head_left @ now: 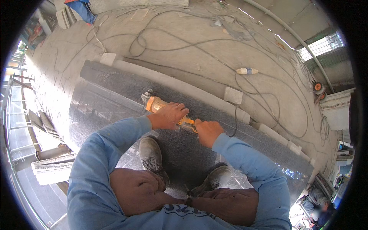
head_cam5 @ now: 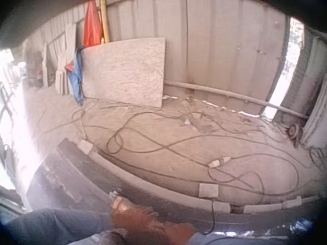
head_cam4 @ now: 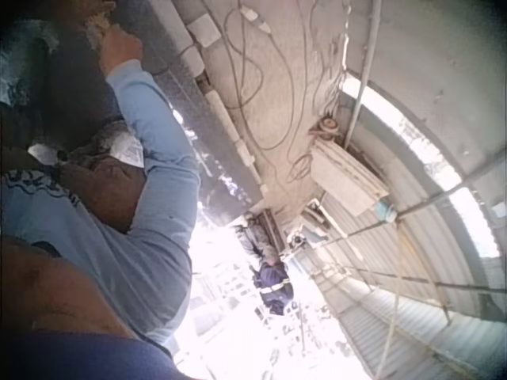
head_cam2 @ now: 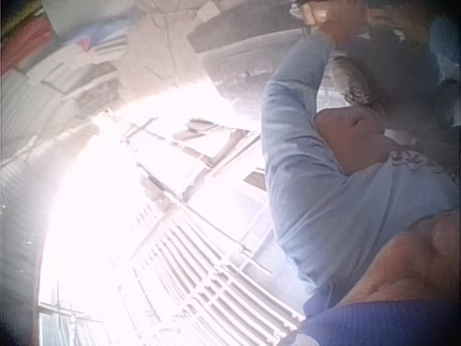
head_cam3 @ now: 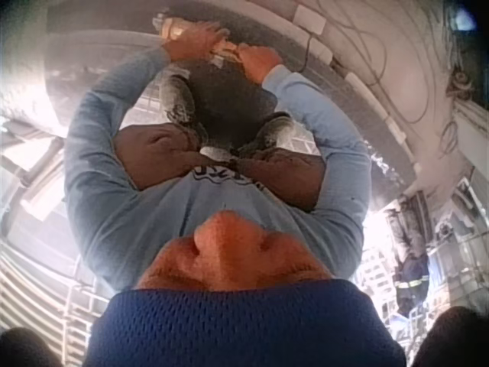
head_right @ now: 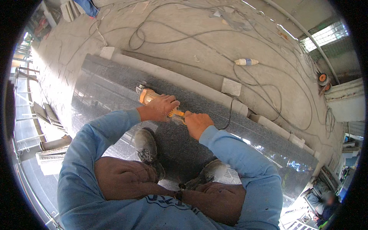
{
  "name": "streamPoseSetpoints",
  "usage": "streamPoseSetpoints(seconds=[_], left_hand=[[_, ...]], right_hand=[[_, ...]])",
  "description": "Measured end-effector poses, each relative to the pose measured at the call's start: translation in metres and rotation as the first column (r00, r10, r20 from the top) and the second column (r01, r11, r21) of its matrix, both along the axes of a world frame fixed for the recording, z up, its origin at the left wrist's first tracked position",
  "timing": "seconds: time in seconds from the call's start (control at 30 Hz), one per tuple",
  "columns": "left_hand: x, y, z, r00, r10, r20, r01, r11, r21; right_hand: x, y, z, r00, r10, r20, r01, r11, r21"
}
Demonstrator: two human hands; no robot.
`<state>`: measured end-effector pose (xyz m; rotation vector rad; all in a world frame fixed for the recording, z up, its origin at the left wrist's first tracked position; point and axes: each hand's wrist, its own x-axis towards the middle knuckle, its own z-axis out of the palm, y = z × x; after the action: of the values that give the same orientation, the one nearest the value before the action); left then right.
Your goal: The person uses an angle grinder to smooth the surface of a large dark stone slab. The person holds the tool with both hands and moves it along the slab's surface, generating dust.
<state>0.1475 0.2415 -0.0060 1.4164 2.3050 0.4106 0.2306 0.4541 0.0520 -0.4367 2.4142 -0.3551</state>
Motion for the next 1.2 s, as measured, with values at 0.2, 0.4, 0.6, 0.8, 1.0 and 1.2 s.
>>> streamPoseSetpoints(seconds=[0.2, 0.4, 0.6, 0.8, 1.0, 1.2], left_hand=[[-0.006, -0.008, 0.001, 1.000, -0.007, -0.029, 0.005, 0.999, -0.053], [-0.012, -0.020, -0.010, 1.000, 0.006, -0.025, -0.007, 0.999, -0.037], [-0.019, -0.031, -0.012, 1.000, 0.022, -0.019, -0.022, 0.999, -0.041], [-0.034, -0.043, -0.010, 1.000, 0.001, -0.001, -0.001, 0.994, -0.108], [-0.031, -0.039, -0.011, 1.000, 0.002, 0.009, -0.002, 0.999, -0.048], [-0.007, -0.017, -0.006, 1.000, -0.015, -0.016, 0.015, 1.000, 0.003]], right_hand=[[-0.005, -0.008, -0.009, 0.999, 0.009, -0.031, -0.010, 0.999, -0.030], [-0.012, -0.016, -0.022, 0.999, 0.017, -0.041, -0.019, 0.999, -0.047], [-0.020, -0.027, -0.026, 0.999, -0.014, -0.042, 0.010, 0.996, -0.089], [-0.032, -0.042, -0.042, 1.000, -0.008, -0.027, 0.006, 0.997, -0.078], [-0.028, -0.038, -0.031, 0.999, -0.015, -0.030, 0.013, 0.998, -0.062], [-0.007, -0.013, 0.002, 1.000, 0.025, -0.015, -0.025, 0.999, -0.027]])
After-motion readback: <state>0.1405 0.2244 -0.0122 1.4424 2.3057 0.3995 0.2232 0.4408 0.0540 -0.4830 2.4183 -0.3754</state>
